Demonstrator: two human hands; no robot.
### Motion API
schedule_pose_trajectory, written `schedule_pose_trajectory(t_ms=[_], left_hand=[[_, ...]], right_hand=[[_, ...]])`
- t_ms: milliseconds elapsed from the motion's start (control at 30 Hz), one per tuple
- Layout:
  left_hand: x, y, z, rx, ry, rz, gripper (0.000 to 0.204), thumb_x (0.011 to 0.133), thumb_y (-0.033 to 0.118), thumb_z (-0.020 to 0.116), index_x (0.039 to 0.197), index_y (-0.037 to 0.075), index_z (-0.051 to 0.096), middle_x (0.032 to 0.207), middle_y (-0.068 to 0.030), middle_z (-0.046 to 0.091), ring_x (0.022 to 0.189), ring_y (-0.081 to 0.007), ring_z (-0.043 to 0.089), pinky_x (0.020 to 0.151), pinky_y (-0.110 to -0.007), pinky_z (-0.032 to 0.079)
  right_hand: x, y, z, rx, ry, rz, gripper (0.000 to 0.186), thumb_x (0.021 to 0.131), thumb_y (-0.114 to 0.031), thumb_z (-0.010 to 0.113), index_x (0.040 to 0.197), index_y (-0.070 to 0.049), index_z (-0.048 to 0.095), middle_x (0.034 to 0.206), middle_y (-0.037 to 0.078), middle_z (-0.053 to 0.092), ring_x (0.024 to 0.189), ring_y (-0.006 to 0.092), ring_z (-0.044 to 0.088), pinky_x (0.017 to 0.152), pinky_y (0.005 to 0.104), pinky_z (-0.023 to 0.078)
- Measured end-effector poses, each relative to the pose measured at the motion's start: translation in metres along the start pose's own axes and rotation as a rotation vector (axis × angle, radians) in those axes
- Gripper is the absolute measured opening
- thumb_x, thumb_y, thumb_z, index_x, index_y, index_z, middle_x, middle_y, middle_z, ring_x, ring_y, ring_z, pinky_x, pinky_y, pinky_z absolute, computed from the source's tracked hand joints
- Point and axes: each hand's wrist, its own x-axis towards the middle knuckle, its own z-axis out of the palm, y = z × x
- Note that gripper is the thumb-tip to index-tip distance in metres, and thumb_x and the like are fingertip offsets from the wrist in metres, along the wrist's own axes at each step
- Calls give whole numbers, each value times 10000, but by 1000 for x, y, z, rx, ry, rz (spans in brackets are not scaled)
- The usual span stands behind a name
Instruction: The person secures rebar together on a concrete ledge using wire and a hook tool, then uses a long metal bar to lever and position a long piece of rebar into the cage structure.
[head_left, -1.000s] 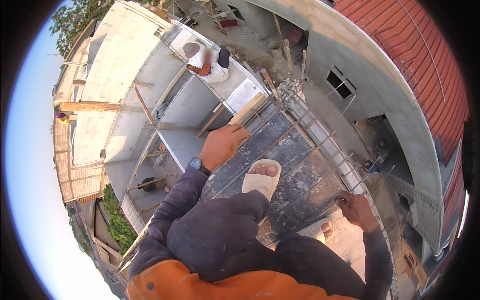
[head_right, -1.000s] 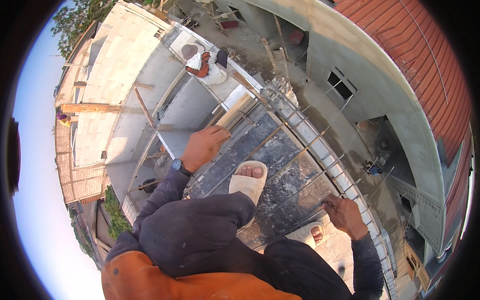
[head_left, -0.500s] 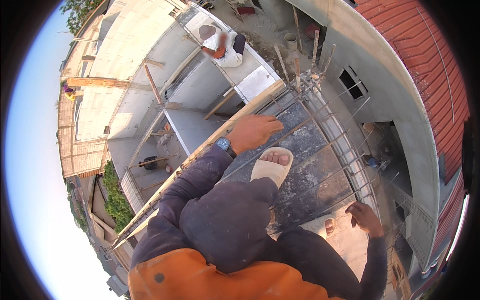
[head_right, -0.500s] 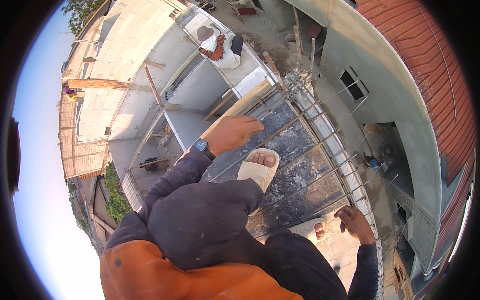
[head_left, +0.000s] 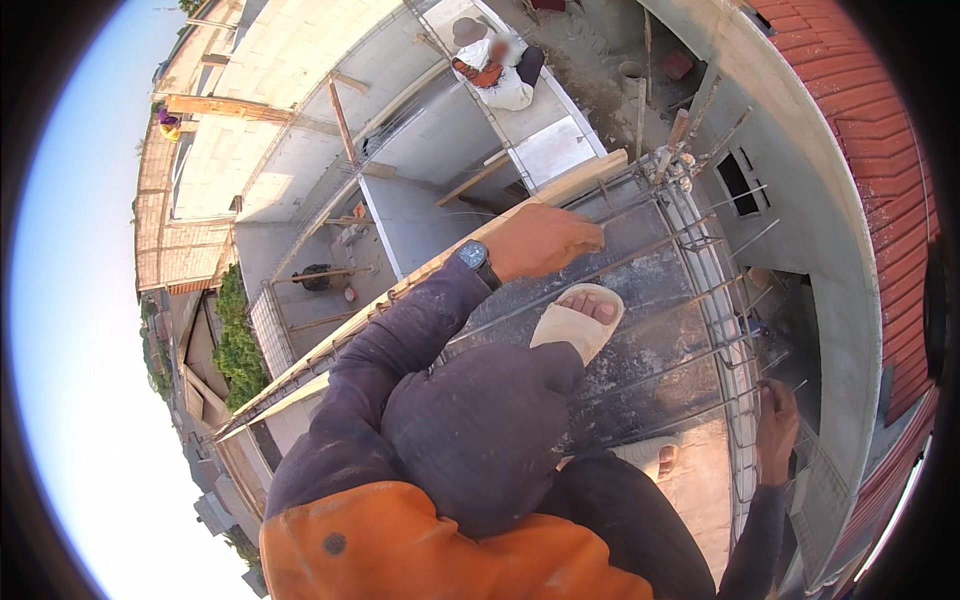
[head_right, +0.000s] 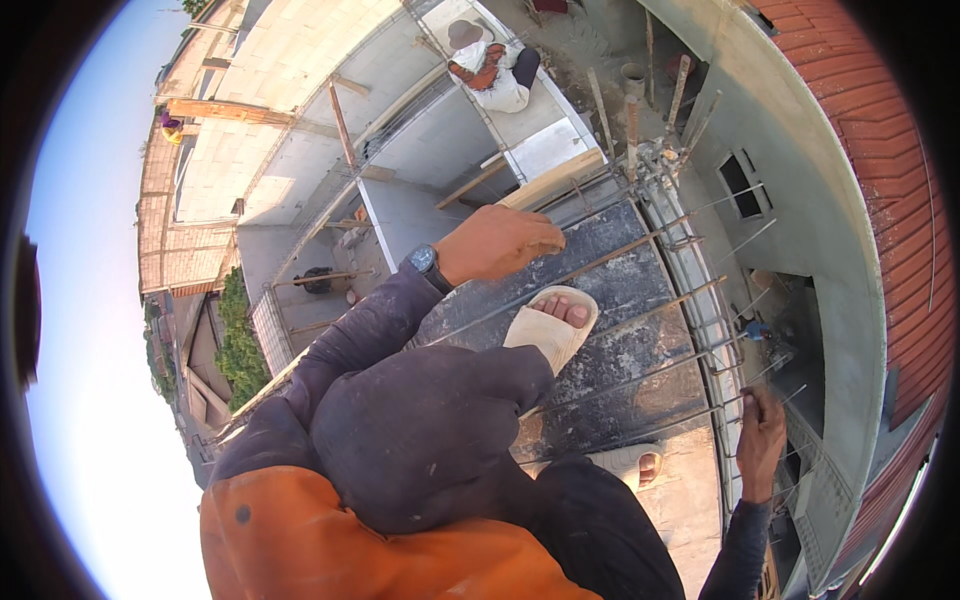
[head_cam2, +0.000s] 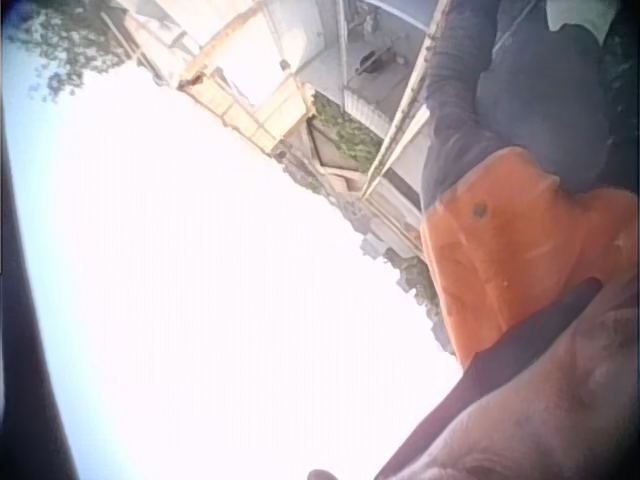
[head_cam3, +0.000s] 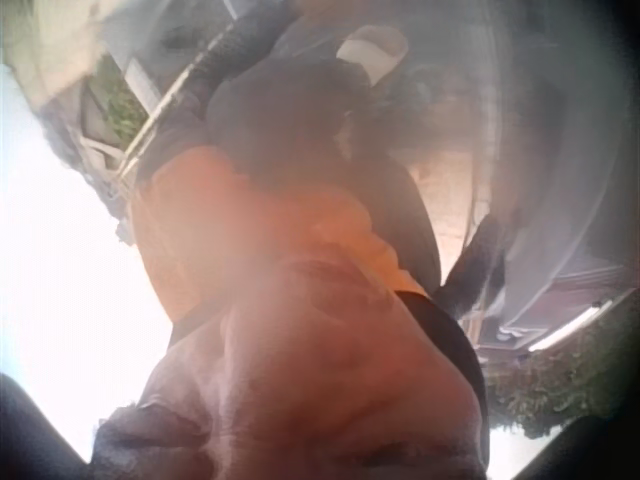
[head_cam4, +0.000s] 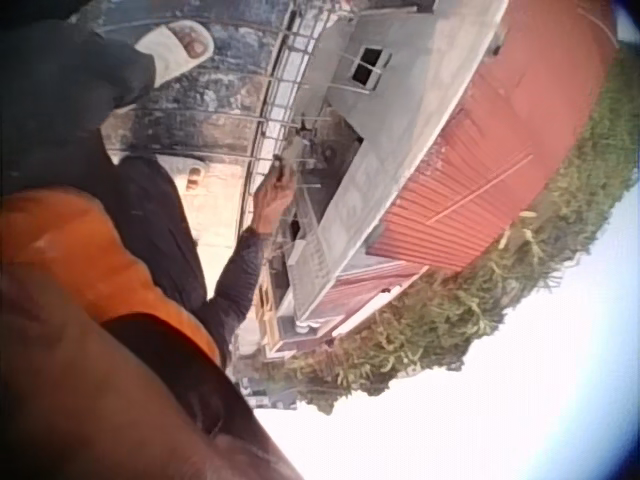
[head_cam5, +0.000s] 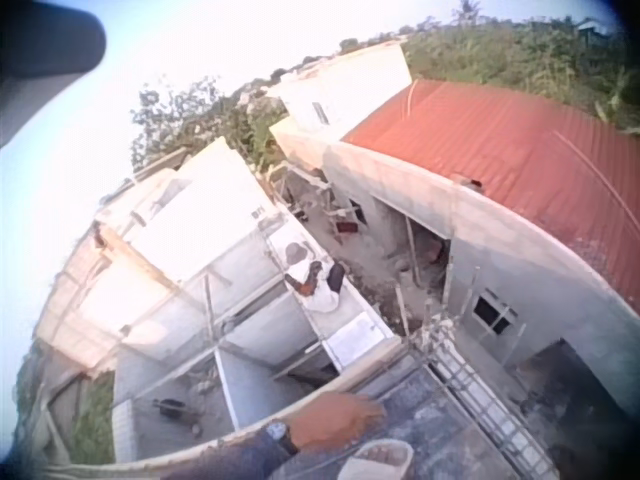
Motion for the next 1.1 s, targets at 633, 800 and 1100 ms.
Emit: schedule_pose_trajectory(t_ms=[633, 800, 1100], left_hand=[[10, 22, 30, -168, -164, 23, 168, 1000, 263, 604, 1098, 158, 691, 991, -46, 714, 869, -323, 693, 746, -446, 534], [24, 45, 34, -200, -245, 106, 181, 993, 269, 612, 1115, 151, 674, 1010, -57, 713, 867, -341, 693, 746, -463, 531], [29, 74, 26, -81, -227, 85, 218, 929, 210, 649, 1134, 137, 634, 983, -75, 678, 852, -329, 693, 711, -464, 539]], right_hand=[[2, -59, -59, 152, -692, 281, 674, 888, -295, 787, 1445, -15, 530, 1311, 205, 633, 1261, 317, 597, 1047, 422, 478], [32, -114, 18, -208, -180, -396, 577, 942, -272, 713, 1436, -25, 545, 1355, 272, 612, 1280, 427, 577, 1083, 503, 458], [37, -153, 27, 305, -330, -136, 234, 1041, -191, 568, 1188, -33, 660, 921, 231, 700, 833, 395, 703, 753, 456, 525]])
